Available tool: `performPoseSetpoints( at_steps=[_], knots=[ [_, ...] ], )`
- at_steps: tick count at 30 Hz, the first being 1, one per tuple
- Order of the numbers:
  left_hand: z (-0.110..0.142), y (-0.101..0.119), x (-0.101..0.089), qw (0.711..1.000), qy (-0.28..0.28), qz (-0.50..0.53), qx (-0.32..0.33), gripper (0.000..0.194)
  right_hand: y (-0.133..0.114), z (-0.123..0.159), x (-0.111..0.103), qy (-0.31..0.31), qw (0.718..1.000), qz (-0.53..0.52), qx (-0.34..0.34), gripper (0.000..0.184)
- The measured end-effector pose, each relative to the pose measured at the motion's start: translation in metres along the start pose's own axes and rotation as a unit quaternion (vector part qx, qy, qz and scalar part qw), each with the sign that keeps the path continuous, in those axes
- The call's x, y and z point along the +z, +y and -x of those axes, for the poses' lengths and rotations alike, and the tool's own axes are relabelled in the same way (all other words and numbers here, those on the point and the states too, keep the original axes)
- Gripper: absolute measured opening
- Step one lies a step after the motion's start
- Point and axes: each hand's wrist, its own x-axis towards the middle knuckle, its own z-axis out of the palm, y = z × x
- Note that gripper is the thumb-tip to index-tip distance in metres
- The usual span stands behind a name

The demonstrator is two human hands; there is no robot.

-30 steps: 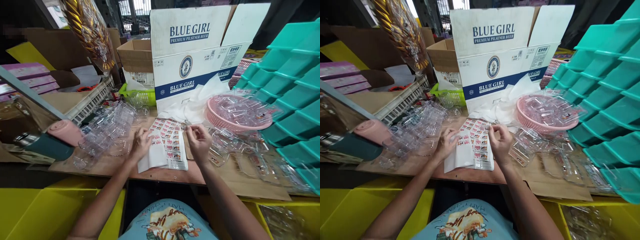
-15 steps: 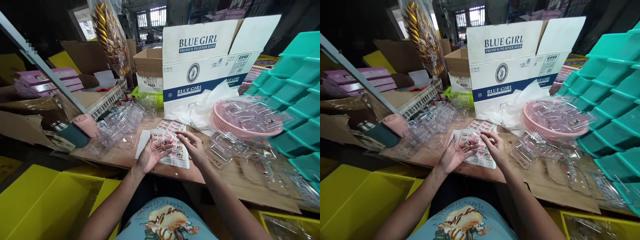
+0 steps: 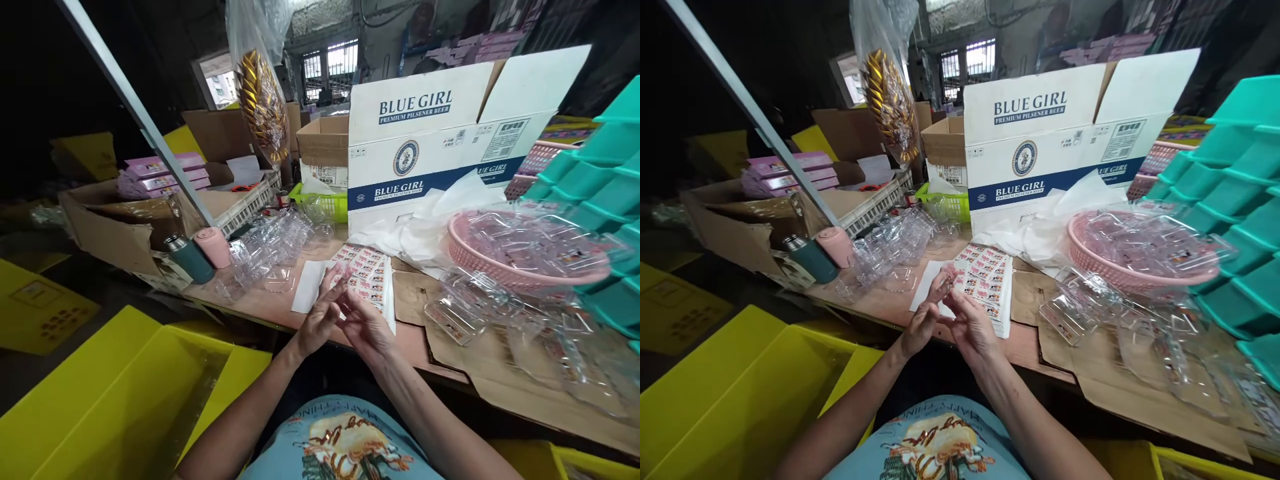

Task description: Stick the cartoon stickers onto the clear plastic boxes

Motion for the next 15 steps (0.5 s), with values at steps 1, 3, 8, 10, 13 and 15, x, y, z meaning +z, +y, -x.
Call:
performPoseSetpoints(
  at_steps=[1, 3, 8, 10, 13, 15],
  knots=[
    [0.002, -0.001, -0.003, 0.997, -0.011, -0.067, 0.030, 0.064, 0.000, 0.001, -0.001, 0.017, 1.000, -0.002, -0.009, 0.032],
    [0.005, -0.004, -0.017, 0.974, -0.024, -0.208, 0.088, 0.062, -0.003, 0.004, -0.007, 0.040, 0.999, 0.013, -0.033, 0.027],
    [-0.005, -0.023, -0.088, 0.864, 0.055, -0.495, 0.073, 0.055, -0.020, 0.007, -0.023, 0.073, 0.977, 0.124, -0.156, 0.016],
    [-0.015, -0.035, -0.116, 0.824, 0.017, -0.567, -0.005, 0.057, -0.021, 0.007, -0.024, 0.047, 0.957, 0.203, -0.202, 0.015],
    [-0.025, -0.049, -0.139, 0.811, -0.034, -0.583, -0.038, 0.053, -0.012, 0.007, -0.020, -0.011, 0.934, 0.281, -0.220, 0.015],
    [-0.028, -0.053, -0.144, 0.818, -0.055, -0.572, -0.029, 0.047, -0.004, 0.006, -0.018, -0.027, 0.918, 0.320, -0.232, 0.020]
  ],
)
